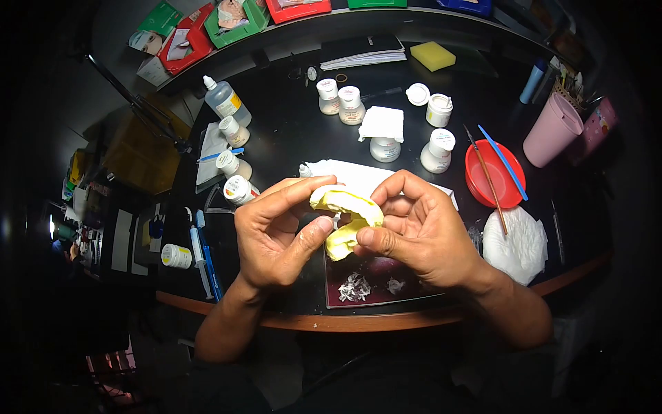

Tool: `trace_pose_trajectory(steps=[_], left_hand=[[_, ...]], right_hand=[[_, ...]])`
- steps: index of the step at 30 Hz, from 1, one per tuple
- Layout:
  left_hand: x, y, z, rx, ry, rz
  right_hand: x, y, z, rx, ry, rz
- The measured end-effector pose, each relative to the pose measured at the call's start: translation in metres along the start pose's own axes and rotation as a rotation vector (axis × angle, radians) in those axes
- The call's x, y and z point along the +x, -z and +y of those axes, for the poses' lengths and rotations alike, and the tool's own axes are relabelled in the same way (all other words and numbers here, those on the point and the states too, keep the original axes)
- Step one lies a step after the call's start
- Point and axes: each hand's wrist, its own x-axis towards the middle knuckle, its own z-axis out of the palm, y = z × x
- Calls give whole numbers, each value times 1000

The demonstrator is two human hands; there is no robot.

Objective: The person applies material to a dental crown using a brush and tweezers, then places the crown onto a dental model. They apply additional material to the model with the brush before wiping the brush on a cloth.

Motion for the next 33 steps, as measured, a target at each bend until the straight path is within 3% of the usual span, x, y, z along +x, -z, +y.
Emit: trace_pose_trajectory(steps=[11, 29, 31, 33], left_hand=[[-1, -1, 7, -110, 146, 29], [0, -6, -3, 239, -120, 142], [-1, -6, -1, 239, -97, 140], [-4, -7, 5, 86, 43, 130]], right_hand=[[1, 1, -3, 58, -81, -11], [1, 3, 7, -47, 54, 10], [1, 0, 8, -74, 133, 12], [-4, -2, -5, -211, 59, 58]])
